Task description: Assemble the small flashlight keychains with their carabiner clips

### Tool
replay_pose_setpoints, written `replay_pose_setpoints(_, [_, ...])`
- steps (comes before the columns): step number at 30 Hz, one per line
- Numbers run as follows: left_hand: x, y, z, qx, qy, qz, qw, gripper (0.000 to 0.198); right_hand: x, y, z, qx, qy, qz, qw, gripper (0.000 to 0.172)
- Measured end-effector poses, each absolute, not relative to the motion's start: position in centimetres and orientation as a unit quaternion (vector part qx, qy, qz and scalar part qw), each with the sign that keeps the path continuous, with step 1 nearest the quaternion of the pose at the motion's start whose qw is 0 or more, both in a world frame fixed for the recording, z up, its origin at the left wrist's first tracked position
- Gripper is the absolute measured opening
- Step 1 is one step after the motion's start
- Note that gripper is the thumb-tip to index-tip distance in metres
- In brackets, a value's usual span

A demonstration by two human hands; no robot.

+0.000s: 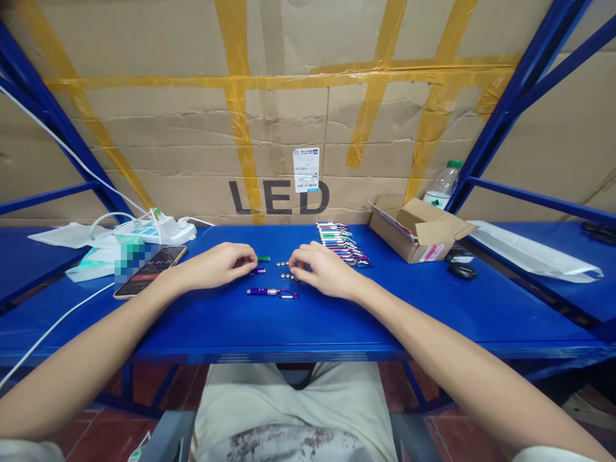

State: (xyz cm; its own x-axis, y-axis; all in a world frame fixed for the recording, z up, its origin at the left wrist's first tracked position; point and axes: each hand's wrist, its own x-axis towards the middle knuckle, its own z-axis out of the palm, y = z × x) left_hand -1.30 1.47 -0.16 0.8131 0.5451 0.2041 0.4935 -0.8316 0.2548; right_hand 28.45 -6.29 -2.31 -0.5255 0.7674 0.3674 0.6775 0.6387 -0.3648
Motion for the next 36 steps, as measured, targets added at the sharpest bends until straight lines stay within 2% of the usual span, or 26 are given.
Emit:
replay_pose_setpoints(14, [-1.5, 1.8, -0.6, 0.953, 0.272, 0.089, 0.094, 0.028, 28.1, -6.1, -2.8, -0.427, -0.878, 0.066, 0.208, 0.024])
replay_pose_setpoints(23, [-1.0, 1.5, -0.7, 0.951, 0.257, 0.143, 0.095, 0.024, 27.7, -6.1, -3.2, -0.430, -0.880, 0.059, 0.192, 0.030])
replay_pose_setpoints(36, [0.1, 1.7, -1.6, 0.899, 0.271, 0.255, 0.230, 0.036, 27.0, -6.0, -3.4, -0.425, -0.884, 0.055, 0.186, 0.024])
